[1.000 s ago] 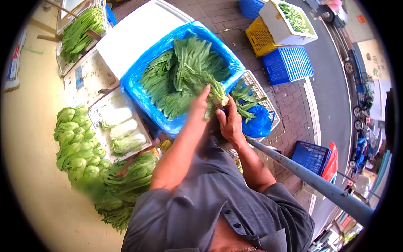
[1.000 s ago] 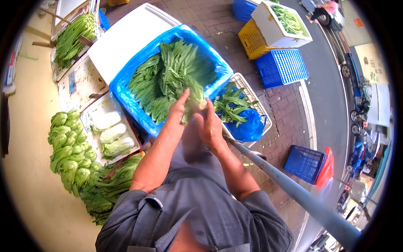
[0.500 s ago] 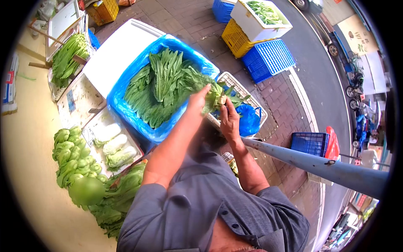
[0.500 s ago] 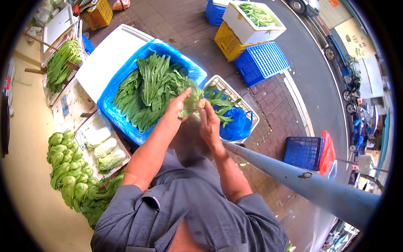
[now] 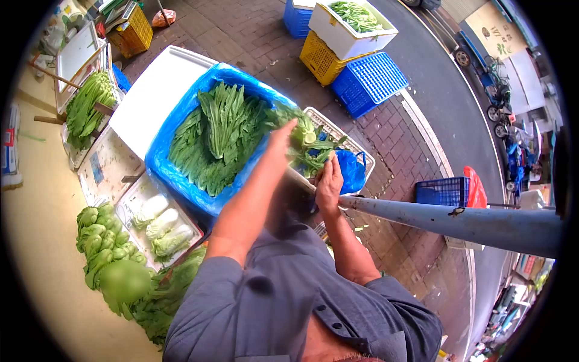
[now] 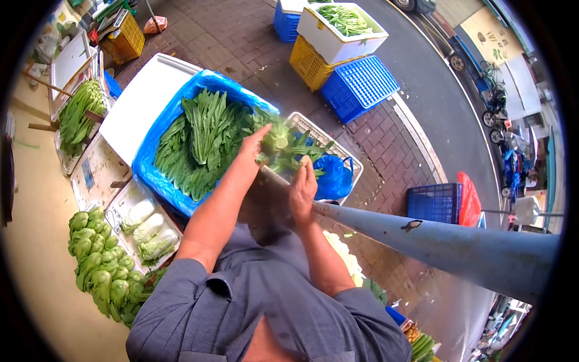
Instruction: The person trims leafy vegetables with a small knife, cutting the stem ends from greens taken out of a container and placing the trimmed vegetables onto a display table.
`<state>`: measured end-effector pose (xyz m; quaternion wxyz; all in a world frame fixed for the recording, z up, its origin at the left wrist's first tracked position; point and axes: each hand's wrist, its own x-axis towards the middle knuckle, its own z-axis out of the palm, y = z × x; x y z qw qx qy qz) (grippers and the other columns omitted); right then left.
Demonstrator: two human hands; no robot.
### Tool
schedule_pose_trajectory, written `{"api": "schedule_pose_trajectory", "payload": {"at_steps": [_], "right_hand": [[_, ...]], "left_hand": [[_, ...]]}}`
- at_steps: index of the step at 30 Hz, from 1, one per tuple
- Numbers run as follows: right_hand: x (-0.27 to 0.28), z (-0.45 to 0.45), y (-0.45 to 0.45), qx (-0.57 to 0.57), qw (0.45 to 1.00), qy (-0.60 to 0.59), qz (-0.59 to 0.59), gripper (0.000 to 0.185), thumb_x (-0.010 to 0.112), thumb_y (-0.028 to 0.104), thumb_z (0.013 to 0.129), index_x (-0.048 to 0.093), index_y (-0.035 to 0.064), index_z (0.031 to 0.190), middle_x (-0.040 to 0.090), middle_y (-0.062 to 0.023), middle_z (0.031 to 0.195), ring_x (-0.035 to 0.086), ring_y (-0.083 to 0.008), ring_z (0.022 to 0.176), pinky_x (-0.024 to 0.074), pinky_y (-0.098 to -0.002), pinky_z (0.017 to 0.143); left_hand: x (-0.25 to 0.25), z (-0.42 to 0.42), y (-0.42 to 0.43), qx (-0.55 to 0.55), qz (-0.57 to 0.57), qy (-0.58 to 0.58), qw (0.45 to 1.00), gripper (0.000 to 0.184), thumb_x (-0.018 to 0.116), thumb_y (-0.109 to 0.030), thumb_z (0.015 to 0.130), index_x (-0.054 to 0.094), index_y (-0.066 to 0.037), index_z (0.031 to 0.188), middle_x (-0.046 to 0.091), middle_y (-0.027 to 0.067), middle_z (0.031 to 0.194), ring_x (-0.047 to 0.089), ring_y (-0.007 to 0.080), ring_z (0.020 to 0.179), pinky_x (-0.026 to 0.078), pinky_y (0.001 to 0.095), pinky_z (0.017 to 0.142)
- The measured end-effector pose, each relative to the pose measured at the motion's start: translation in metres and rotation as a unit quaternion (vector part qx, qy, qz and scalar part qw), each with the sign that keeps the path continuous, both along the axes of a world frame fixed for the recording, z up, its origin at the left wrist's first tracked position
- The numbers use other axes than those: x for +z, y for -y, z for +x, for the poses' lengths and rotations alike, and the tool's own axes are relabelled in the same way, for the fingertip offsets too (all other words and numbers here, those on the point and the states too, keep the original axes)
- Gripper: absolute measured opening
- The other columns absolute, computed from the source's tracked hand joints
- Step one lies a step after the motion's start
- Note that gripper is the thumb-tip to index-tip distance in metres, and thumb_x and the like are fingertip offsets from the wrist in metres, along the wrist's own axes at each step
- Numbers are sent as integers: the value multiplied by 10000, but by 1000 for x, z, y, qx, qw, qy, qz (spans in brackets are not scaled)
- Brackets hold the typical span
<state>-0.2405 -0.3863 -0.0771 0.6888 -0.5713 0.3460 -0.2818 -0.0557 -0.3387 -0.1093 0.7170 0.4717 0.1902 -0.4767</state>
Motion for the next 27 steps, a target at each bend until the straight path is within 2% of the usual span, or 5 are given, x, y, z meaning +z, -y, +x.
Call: {"api": "schedule_pose_trajectory", "payload": {"at_steps": [4, 11, 19, 25, 27], "right_hand": [[-1, 23, 17, -130, 947, 38, 290, 560, 456, 586, 1000, 505, 73, 1219, 556, -64, 711, 466, -160, 465, 512, -401, 549], [-33, 32, 34, -90, 983, 56, 149, 324, 575, 390, 1000, 604, 67, 1008, 539, -21, 647, 485, -143, 463, 470, -331, 475], [-84, 23, 46, -166, 979, 40, -112, 141, 561, 231, 991, 572, 92, 1011, 497, -10, 637, 454, -135, 474, 517, -347, 529], [1, 22, 13, -159, 981, 85, 77, 147, 567, 216, 982, 547, 91, 1056, 506, -19, 730, 475, -137, 551, 522, -355, 578], [2, 15, 2, -105, 986, 69, 113, 105, 570, 203, 953, 542, 116, 1004, 505, -20, 852, 520, -141, 687, 514, -332, 607]], "left_hand": [[0, 0, 24, -23, -20, 74, 997, 538, 809, -471, 784, 701, 9, 1001, 698, 95, 928, 630, 185, 784, 498, 365, 729], [39, -21, 29, -57, -175, 260, 948, 483, 798, -273, 859, 626, 55, 1170, 698, 123, 1065, 675, 204, 892, 557, 361, 765], [-11, -16, 25, -41, -172, -3, 984, 311, 644, -244, 973, 606, 20, 1133, 688, 153, 1037, 702, 274, 866, 597, 452, 724], [-67, 25, 65, -75, 210, 351, 909, 1023, 743, -661, 762, 481, 139, 1343, 601, 296, 1261, 611, 352, 1147, 495, 436, 953], [20, 11, 15, -110, 11, 208, 972, 837, 725, -674, 780, 596, 41, 1197, 683, 184, 1092, 680, 269, 980, 542, 381, 797]]}}
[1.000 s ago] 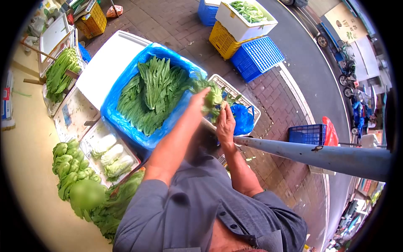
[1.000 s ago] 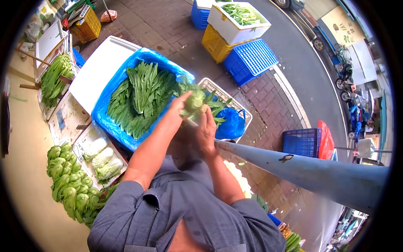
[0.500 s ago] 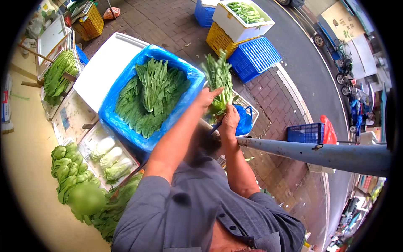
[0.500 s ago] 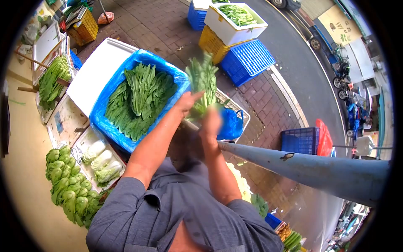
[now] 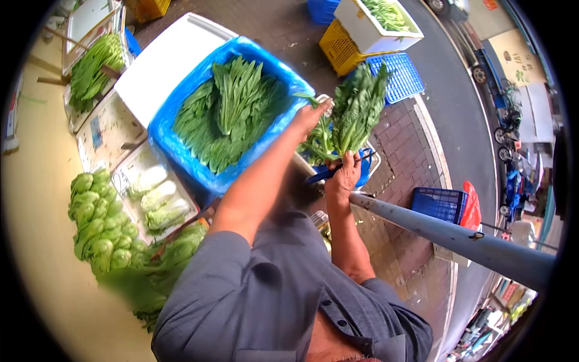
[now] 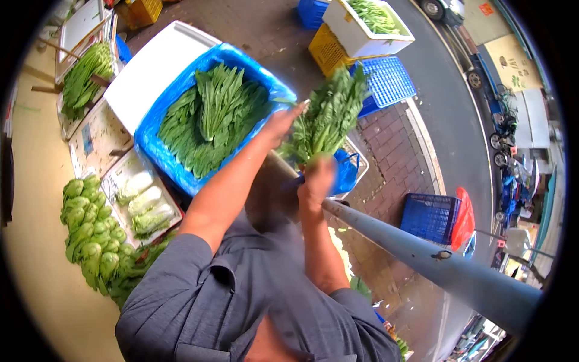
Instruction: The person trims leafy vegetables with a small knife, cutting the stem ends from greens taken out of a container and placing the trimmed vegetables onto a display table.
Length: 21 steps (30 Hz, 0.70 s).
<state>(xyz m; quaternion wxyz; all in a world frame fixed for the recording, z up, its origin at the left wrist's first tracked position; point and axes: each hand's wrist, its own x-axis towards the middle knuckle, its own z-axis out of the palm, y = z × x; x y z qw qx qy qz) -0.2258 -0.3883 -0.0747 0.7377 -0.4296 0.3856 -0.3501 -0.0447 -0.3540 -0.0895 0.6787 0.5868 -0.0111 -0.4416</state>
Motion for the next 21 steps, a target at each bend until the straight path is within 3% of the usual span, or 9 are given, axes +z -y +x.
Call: {"api": "schedule_pose_trajectory", "payload": {"at_steps": [1, 2, 4, 7, 9, 12, 14, 16, 21], "right_hand": [[-25, -6, 3, 40, 999, 22, 15, 106, 557, 220, 957, 531, 119, 975, 503, -12, 854, 517, -135, 674, 514, -328, 600], [-19, -7, -5, 88, 995, 32, 41, 164, 652, 160, 886, 520, 91, 956, 518, -42, 850, 527, -187, 700, 504, -344, 628], [-43, -17, -15, 200, 959, -105, -173, 249, 726, 110, 773, 541, 58, 931, 538, -106, 886, 538, -284, 771, 492, -404, 678], [-68, -24, -32, 334, 905, -136, -225, 336, 794, 52, 638, 607, 24, 917, 598, -201, 1005, 564, -423, 911, 471, -502, 748], [-78, -23, -43, 412, 880, -107, -212, 333, 789, 65, 687, 630, 29, 977, 623, -190, 1036, 585, -384, 915, 489, -470, 762], [-48, -18, -85, 485, 874, -28, 5, 245, 671, 152, 928, 622, 20, 1129, 669, -123, 1057, 598, -194, 837, 508, -321, 741], [-44, -13, -97, 545, 837, 16, -53, 420, 538, 293, 1019, 552, 13, 1332, 655, -60, 926, 471, -79, 561, 486, -269, 574], [-40, -8, -107, 587, 805, -17, -78, 454, 516, 338, 1029, 559, -4, 1324, 685, -95, 998, 454, -66, 545, 481, -260, 563], [-64, -7, -131, 641, 762, -85, -43, 427, 581, 345, 1005, 589, 7, 1266, 692, -114, 986, 444, -49, 521, 501, -254, 536]], "left_hand": [[5, -1, -15, -36, -38, -61, 997, 756, 710, -639, 817, 583, -28, 1244, 672, 133, 1116, 662, 245, 1003, 523, 409, 828], [4, -5, -29, -69, -79, -122, 987, 682, 694, -604, 854, 571, -97, 1292, 662, 82, 1141, 643, 220, 1026, 505, 437, 860], [6, -13, -61, 11, -304, -200, 931, 507, 760, -364, 881, 594, -66, 1256, 678, 104, 1132, 662, 243, 1049, 545, 456, 915], [18, -39, -118, 165, -326, -136, 921, 409, 791, -144, 815, 628, 7, 1159, 710, 132, 1005, 715, 263, 838, 609, 447, 772], [23, -63, -163, 288, -278, -67, 914, 432, 782, -120, 807, 625, 2, 1191, 704, 119, 1014, 695, 235, 869, 602, 439, 773], [21, -107, -231, 406, -321, -32, 855, 421, 796, -89, 794, 631, -24, 1176, 691, 71, 1081, 663, 181, 950, 542, 358, 873], [27, -141, -265, 479, -320, -16, 817, 411, 778, -66, 809, 627, -29, 1189, 692, 62, 1090, 665, 174, 951, 543, 361, 869], [38, -181, -295, 529, -298, 62, 792, 401, 736, -34, 832, 614, -24, 1214, 688, 64, 1108, 661, 173, 986, 539, 359, 874], [35, -314, -375, 725, -179, 26, 664, 558, 778, -91, 758, 574, -29, 1273, 670, 106, 1122, 654, 250, 1040, 545, 429, 913]]}}
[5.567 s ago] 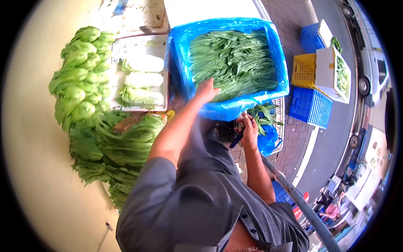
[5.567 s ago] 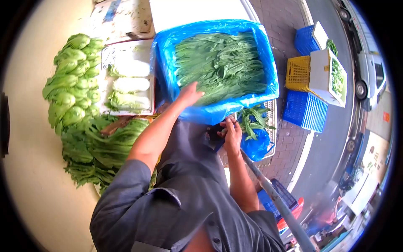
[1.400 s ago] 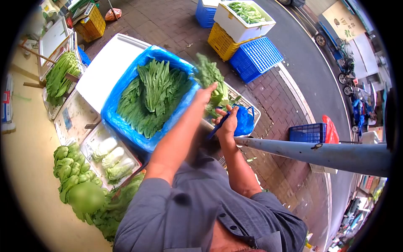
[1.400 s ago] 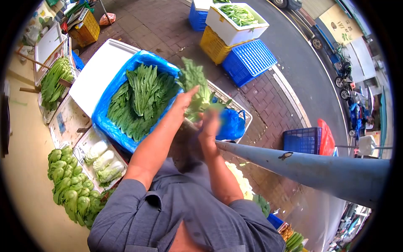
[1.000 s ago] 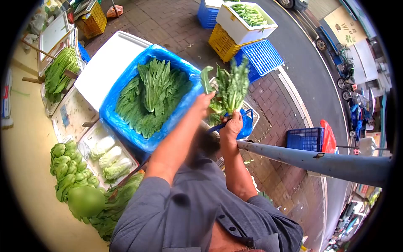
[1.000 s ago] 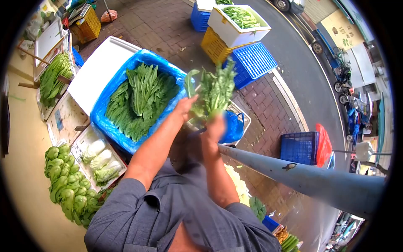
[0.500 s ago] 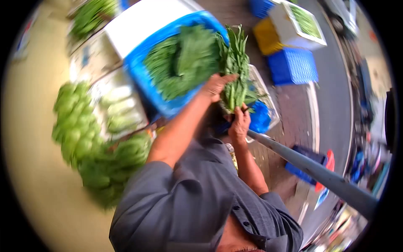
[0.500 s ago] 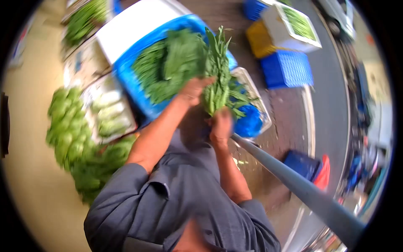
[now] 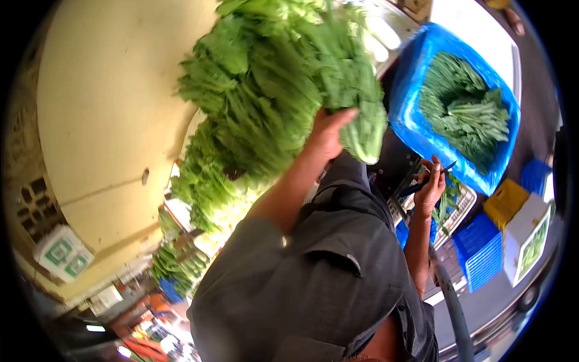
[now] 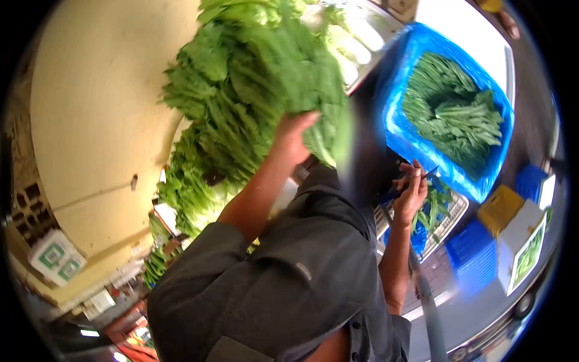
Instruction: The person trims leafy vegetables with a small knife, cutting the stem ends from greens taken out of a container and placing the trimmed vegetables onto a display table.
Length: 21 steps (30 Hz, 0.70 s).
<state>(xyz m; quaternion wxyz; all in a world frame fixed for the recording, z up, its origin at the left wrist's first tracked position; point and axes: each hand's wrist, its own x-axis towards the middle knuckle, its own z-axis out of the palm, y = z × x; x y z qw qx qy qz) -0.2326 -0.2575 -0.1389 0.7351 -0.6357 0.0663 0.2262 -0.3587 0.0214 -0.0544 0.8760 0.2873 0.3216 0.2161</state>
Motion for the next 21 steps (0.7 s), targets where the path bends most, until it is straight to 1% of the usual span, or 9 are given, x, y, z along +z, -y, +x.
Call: {"api": "schedule_pose_trajectory", "payload": {"at_steps": [2, 5, 6, 10, 13, 15, 17, 20, 21], "right_hand": [[-13, 4, -5, 30, 999, -6, -8, 438, 587, 358, 1000, 592, 5, 1260, 690, -125, 984, 440, -53, 512, 503, -258, 533], [-17, 4, -19, 72, 997, -8, -23, 439, 591, 359, 998, 595, -1, 1248, 687, -136, 979, 438, -58, 503, 503, -262, 526], [-17, 5, -24, 81, 996, -8, -27, 438, 593, 358, 997, 596, -3, 1245, 687, -139, 977, 437, -60, 500, 503, -264, 524], [-27, 7, -35, 101, 994, -28, -20, 416, 603, 347, 993, 607, -1, 1221, 689, -143, 954, 442, -70, 484, 498, -273, 503], [-41, 11, -36, 99, 993, -45, -37, 387, 610, 334, 991, 619, 5, 1194, 693, -139, 932, 450, -74, 475, 499, -274, 494], [-43, 17, -30, 77, 995, -52, -39, 352, 635, 318, 975, 637, 18, 1158, 699, -138, 898, 462, -78, 472, 509, -270, 494], [-44, 28, -22, 49, 996, -46, -66, 363, 661, 335, 954, 645, 25, 1141, 702, -146, 897, 467, -84, 473, 514, -288, 496], [-46, 47, -9, -1, 996, -76, -55, 379, 674, 371, 939, 650, 34, 1110, 697, -150, 884, 471, -103, 473, 526, -325, 496], [-43, 52, -6, -18, 995, -87, -53, 381, 667, 379, 943, 647, 37, 1108, 695, -152, 877, 475, -111, 474, 533, -337, 497]], "left_hand": [[53, -48, -17, 133, 26, -127, 983, 569, 773, -73, 744, 568, -10, 1271, 670, 139, 1090, 615, 307, 1138, 536, 480, 948], [10, -158, -53, 229, 111, -203, 945, 456, 730, -122, 829, 590, 13, 1242, 633, 159, 1218, 614, 325, 1142, 531, 499, 959], [40, -163, -50, 304, 59, -218, 926, 435, 720, -131, 851, 589, 16, 1239, 636, 157, 1211, 612, 333, 1148, 527, 506, 961], [-4, -238, -63, 291, 12, -258, 921, 443, 713, -222, 903, 579, 46, 1229, 645, 179, 1214, 615, 328, 1138, 503, 501, 966], [-70, -255, -53, 257, 97, -515, 812, 504, 743, -251, 885, 569, 87, 1216, 643, 201, 1226, 611, 331, 1132, 473, 463, 977], [-91, -265, -45, 249, 281, -524, 765, 650, 798, -309, 830, 534, 122, 1239, 633, 226, 1233, 594, 347, 1138, 446, 422, 992], [-85, -273, -43, 187, 301, -635, 687, 732, 832, -332, 780, 519, 118, 1266, 615, 255, 1245, 598, 351, 1102, 461, 411, 960], [-64, -268, -38, 149, 331, -689, 627, 1000, 796, -484, 785, 336, 105, 1448, 363, 317, 1486, 402, 424, 1356, 354, 466, 1119], [-42, -255, -38, 46, 383, -758, 526, 985, 762, -525, 804, 345, 66, 1471, 331, 322, 1506, 331, 444, 1410, 315, 492, 1154]]}}
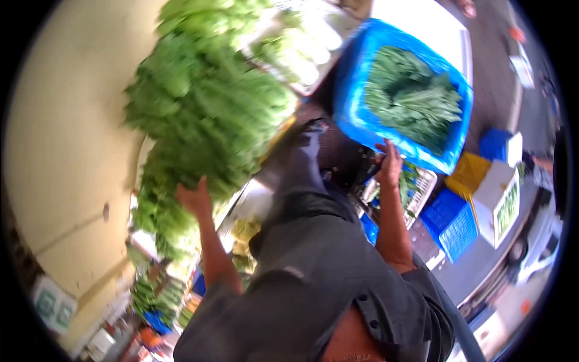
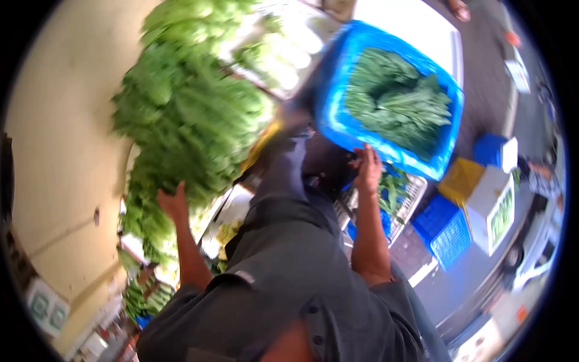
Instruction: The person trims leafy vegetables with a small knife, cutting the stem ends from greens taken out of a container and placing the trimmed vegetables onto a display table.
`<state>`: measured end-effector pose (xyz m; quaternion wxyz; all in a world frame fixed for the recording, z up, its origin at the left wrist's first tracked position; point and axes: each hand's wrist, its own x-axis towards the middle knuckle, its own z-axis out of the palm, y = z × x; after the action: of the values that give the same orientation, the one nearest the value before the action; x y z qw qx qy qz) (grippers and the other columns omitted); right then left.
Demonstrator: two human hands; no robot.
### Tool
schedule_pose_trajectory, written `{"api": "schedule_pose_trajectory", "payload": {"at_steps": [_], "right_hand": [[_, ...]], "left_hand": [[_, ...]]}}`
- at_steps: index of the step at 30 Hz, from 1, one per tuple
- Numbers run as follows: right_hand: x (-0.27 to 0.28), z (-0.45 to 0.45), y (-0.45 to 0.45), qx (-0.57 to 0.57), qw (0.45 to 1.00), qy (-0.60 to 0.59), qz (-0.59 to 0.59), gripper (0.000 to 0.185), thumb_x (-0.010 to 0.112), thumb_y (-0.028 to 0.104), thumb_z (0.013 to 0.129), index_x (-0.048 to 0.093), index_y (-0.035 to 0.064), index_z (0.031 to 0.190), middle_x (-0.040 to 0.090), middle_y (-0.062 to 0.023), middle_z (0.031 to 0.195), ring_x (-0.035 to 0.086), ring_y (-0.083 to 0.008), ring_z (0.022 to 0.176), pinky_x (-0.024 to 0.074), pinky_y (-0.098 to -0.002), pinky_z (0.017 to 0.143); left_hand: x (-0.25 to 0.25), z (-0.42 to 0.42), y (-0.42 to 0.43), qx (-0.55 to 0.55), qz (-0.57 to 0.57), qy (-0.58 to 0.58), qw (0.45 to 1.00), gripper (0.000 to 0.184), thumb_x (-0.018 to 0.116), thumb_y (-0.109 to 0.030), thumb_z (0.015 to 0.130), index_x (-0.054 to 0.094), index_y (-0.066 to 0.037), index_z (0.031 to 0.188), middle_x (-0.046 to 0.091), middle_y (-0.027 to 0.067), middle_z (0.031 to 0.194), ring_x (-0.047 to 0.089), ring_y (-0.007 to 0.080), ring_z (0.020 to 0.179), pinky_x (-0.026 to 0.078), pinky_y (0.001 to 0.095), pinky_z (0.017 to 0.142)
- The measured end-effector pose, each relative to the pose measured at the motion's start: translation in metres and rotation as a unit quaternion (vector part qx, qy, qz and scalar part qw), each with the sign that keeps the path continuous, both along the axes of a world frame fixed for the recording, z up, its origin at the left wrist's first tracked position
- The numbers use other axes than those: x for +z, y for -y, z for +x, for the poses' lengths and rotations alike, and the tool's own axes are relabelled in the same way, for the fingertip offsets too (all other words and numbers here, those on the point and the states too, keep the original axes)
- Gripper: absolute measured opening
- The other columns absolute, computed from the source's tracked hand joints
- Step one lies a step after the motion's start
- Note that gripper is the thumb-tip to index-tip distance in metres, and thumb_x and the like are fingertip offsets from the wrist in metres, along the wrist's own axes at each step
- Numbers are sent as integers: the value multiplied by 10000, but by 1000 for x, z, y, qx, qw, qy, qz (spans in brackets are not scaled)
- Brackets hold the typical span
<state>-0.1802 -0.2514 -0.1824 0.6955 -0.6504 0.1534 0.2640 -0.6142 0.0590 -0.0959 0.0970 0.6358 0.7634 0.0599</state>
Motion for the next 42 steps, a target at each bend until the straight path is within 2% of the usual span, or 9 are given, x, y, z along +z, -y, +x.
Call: {"api": "schedule_pose_trajectory", "payload": {"at_steps": [3, 6, 9, 14, 20, 24, 31, 34, 42], "right_hand": [[-17, 17, 17, -60, 996, -67, 14, 448, 652, 430, 939, 593, 35, 1141, 673, -155, 875, 500, -128, 484, 548, -364, 505], [-17, 20, 22, -113, 990, -81, 27, 434, 638, 399, 937, 546, 38, 1160, 646, -160, 898, 530, -150, 497, 558, -381, 518], [-10, 14, 30, -125, 989, -67, 36, 386, 593, 364, 959, 552, 33, 1154, 636, -121, 869, 546, -144, 538, 563, -372, 533], [25, -5, 55, -77, 996, -46, -16, 367, 541, 342, 1005, 600, 14, 1159, 595, -78, 876, 544, -114, 603, 557, -316, 587], [22, -62, 109, -133, 978, -90, -130, 400, 537, 314, 1016, 570, -12, 1246, 631, -88, 898, 538, -103, 563, 562, -301, 568], [6, -95, 106, -225, 959, -117, -126, 371, 549, 286, 1016, 575, -10, 1240, 639, -100, 867, 540, -106, 530, 550, -291, 546], [29, -33, 84, -193, 974, -21, -117, 405, 507, 332, 1032, 601, -23, 1204, 637, -67, 855, 550, -106, 575, 494, -265, 539], [45, -1, 79, -206, 976, 19, -60, 416, 486, 324, 1044, 585, -25, 1247, 628, -69, 863, 541, -97, 605, 508, -270, 577], [98, 28, 74, -118, 908, 252, -313, 587, 628, 124, 938, 393, 21, 1466, 660, -113, 880, 611, -183, 752, 505, -302, 720]], "left_hand": [[34, 53, -15, -70, 82, 95, 990, 632, 702, -402, 910, 516, -34, 1388, 471, 237, 1444, 498, 376, 1294, 432, 487, 1073], [81, 188, -5, -145, -61, 284, 946, 418, 657, -257, 963, 572, -25, 1300, 610, 189, 1296, 625, 279, 1134, 523, 396, 964], [13, 303, 31, -385, -143, 501, 762, 302, 672, -135, 951, 603, 7, 1209, 692, 141, 1141, 669, 193, 987, 550, 287, 850], [-81, 520, 110, -574, -289, 389, 660, 387, 745, -251, 877, 639, -3, 1154, 720, 207, 1001, 717, 334, 929, 566, 373, 805], [-229, 672, 183, -649, -233, 229, 687, 906, 821, -371, 751, 383, 32, 1434, 556, 251, 1338, 591, 363, 1185, 486, 446, 978], [-221, 696, 203, -697, -231, 46, 678, 1076, 839, -408, 715, 251, 28, 1505, 527, 238, 1347, 573, 354, 1204, 485, 442, 982], [-165, 701, 191, -602, -490, 59, 628, 630, 865, -384, 719, 621, 36, 1121, 665, 213, 1057, 676, 374, 942, 584, 480, 799], [-133, 671, 204, -264, -768, 229, 536, 466, 843, -319, 778, 656, 10, 1050, 683, 170, 974, 686, 347, 870, 615, 500, 710], [-55, 592, 271, -44, -850, 362, 379, 470, 783, -362, 855, 607, -81, 1189, 669, 76, 1014, 654, 272, 929, 563, 462, 784]]}}
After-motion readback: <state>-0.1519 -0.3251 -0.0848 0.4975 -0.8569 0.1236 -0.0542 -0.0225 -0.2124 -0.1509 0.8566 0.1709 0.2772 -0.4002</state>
